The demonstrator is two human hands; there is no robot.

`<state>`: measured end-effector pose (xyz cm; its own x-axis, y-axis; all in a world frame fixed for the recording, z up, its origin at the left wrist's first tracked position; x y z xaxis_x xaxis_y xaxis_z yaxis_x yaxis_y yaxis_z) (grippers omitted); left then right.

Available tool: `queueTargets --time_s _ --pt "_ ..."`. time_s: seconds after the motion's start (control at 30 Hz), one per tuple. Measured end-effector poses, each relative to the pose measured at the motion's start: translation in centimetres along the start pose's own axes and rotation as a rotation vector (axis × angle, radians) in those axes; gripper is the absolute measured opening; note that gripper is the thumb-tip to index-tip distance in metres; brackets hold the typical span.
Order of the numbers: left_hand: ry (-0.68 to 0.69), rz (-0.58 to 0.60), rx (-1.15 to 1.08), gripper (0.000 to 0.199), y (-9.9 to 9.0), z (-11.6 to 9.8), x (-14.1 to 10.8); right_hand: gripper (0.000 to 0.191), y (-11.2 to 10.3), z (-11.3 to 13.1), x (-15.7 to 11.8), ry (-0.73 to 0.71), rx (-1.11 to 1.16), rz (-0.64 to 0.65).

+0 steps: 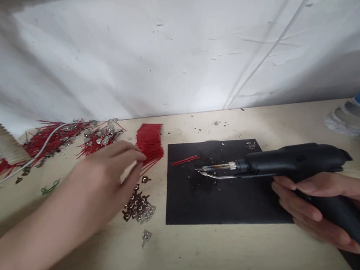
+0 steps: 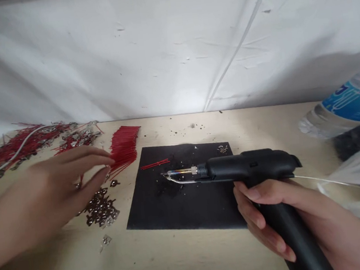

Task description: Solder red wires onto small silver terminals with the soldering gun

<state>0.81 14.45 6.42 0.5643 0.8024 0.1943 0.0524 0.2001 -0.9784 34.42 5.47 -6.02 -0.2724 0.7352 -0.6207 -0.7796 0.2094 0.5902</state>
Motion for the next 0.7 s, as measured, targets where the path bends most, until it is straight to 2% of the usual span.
queueTargets --time_s 0.07,0.13,0.33,0.57,0.7 --pt "-0.095 0.095 0.079 0.037 0.3 2.7 0.7 0.048 0.0 0.1 -0.1 -0.03 -0.02 -0.033" --pt "-0.137 0.144 0.095 0.035 0.3 4.0 1.0 0.05 0.0 0.1 -0.1 -0.041 -0.025 -0.062" --pt "-0.347 0.411 -0.082 0.019 1.9 4.3 0.2 0.052 0.4 0.2 -0.1 -0.047 -0.01 -0.077" --pt "-0.354 0.415 -0.119 0.022 2.6 4.7 0.7 0.054 0.2 0.1 -0.1 -0.053 -0.032 -0.095" --pt "-0.355 0.462 -0.146 0.023 2.9 5.1 0.7 0.05 -0.1 -0.2 -0.1 -0.023 -0.018 -0.068"
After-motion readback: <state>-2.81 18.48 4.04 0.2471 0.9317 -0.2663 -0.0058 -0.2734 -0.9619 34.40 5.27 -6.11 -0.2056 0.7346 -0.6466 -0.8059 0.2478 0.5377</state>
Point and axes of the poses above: each hand's wrist, its own x-axis towards the middle knuckle, its own y-axis out of the palm, z = x × y, the point moved 10 cm from there along x, towards the middle knuckle, and after that the axes turned 13 degrees about x, right-handed, at the moved point
